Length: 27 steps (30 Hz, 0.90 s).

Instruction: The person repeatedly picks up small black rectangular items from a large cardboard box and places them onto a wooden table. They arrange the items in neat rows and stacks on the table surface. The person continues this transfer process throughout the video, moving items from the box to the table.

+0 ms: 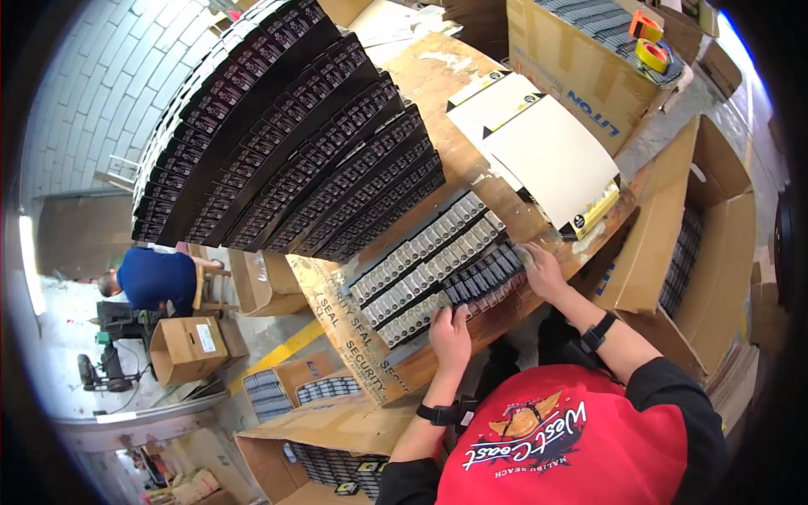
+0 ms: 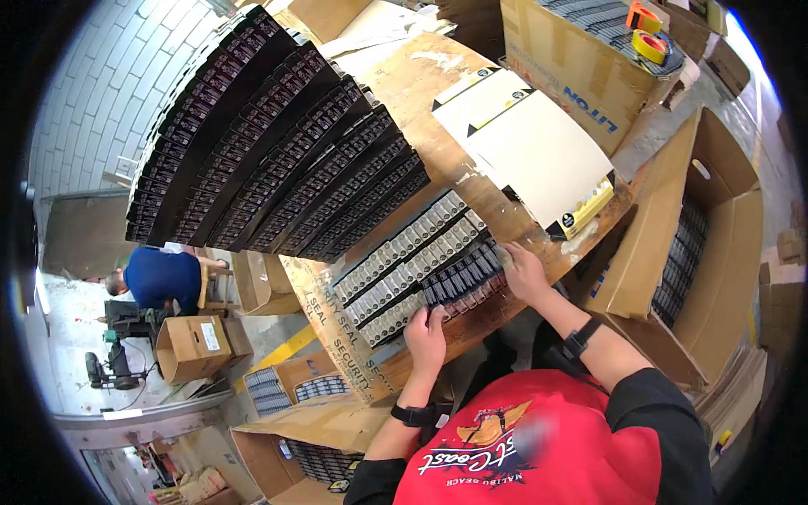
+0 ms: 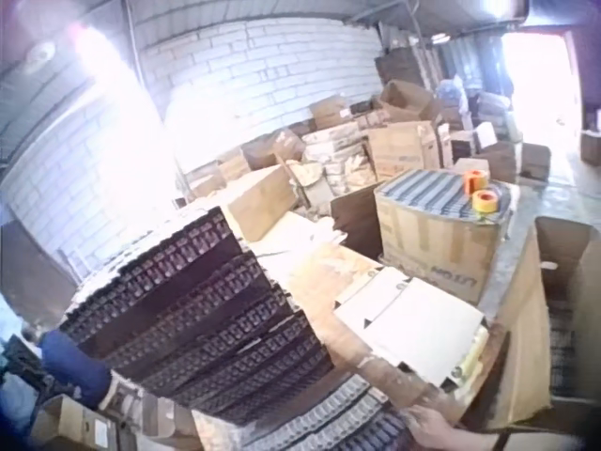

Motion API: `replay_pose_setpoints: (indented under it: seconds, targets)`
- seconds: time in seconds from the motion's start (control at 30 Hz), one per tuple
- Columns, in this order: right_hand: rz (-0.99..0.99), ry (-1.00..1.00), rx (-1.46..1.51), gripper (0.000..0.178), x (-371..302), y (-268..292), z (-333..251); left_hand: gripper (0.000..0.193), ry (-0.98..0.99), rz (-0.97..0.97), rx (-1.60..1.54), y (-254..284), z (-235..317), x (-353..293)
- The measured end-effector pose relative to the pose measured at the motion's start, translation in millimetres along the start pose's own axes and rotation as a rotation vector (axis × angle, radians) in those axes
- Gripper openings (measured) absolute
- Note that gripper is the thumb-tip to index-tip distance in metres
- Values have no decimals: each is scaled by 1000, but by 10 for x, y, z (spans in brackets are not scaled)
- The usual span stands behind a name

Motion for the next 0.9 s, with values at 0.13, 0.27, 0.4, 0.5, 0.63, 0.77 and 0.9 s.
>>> replay_pose_setpoints:
  seconds: [0.13, 0.27, 0.4, 0.5, 0.63, 0.77, 0.9]
  targets:
    - [67, 53, -457, 33, 208, -92, -6, 31, 35, -63, 22, -6, -19, 153]
    - [-29, -225, -649, 36, 436, -171, -341, 30, 198, -166, -148, -101, -386, 262]
    - [27, -221, -767, 44, 466, -136, -373, 33, 80, -112, 126, 84, -181, 399]
    - [106, 169, -658, 57, 468, 5, -524, 42, 221, -293, 365, 262, 16, 607]
    - [-36, 409, -784, 59, 392, -364, -661, 75, -519, -323, 386, 119, 249, 588]
    - [-89, 367, -820, 65, 597, -605, -676, 81, -467, -465, 476, -280, 174, 618]
    - [-58, 349, -784, 67, 641, -607, -643, 80, -488, -488, 535, -319, 124, 659]
Point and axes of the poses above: each hand's wrist, its own x-axis towards the middle knuckle, its own y-axis out of the back of the hand, z = x × y, the point moved 3 cm from there along x, towards the middle knuckle, and after that the axes turned 6 degrees about -y, right-handed, at the moved point
